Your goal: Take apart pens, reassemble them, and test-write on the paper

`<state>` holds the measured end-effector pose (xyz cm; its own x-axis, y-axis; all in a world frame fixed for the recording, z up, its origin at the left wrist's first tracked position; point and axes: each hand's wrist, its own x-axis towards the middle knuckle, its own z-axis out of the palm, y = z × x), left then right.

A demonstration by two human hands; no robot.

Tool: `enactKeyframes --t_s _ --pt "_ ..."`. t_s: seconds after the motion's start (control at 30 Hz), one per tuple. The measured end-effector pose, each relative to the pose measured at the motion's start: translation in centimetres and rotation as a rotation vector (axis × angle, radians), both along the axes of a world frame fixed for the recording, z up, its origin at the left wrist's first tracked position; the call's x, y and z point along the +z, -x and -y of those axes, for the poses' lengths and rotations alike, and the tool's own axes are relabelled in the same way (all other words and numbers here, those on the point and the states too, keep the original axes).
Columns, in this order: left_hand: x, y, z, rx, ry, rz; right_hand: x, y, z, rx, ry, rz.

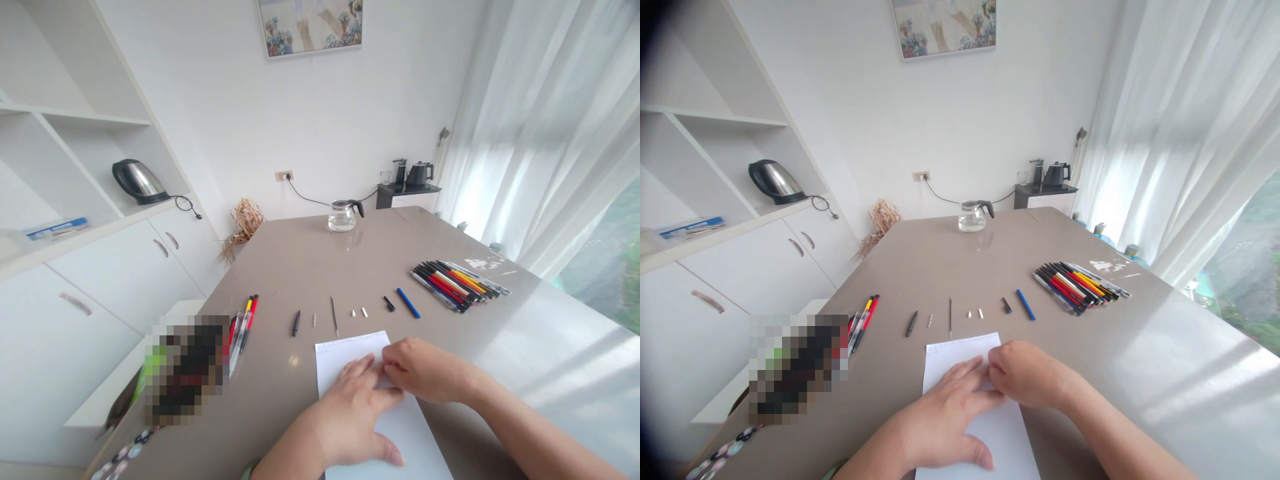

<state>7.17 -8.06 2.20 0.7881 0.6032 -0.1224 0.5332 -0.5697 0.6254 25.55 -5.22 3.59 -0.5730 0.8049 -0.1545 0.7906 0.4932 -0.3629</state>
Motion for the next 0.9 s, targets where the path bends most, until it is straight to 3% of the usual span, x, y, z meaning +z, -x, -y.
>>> enactKeyframes --t_s 0.33,0.5,0.67,0.77,0.9 --pt "0.2 -0.2 0.0 0.004 -0.012 -0.011 -0.5 -0.2 -0.5 -0.027 0.013 0.016" --pt "0.0 -0.2 0.1 0.04 -0.007 -0.031 -0.7 -0.7 -0.8 -0.007 0.099 -0.062" --pt "1.2 -0.1 0.1 0.119 -0.113 -0.004 -0.7 -0.9 -1.0 -0.017 0.161 -0.152" --pt "1.9 0.4 0.0 0.171 -0.112 -0.067 -0.5 -1.6 -1.8 -0.201 0.125 -0.283" --pt "2.3 0.8 -0.2 0.184 0.013 -0.171 -0.8 -4.1 -4.0 -0.721 -0.202 -0.316"
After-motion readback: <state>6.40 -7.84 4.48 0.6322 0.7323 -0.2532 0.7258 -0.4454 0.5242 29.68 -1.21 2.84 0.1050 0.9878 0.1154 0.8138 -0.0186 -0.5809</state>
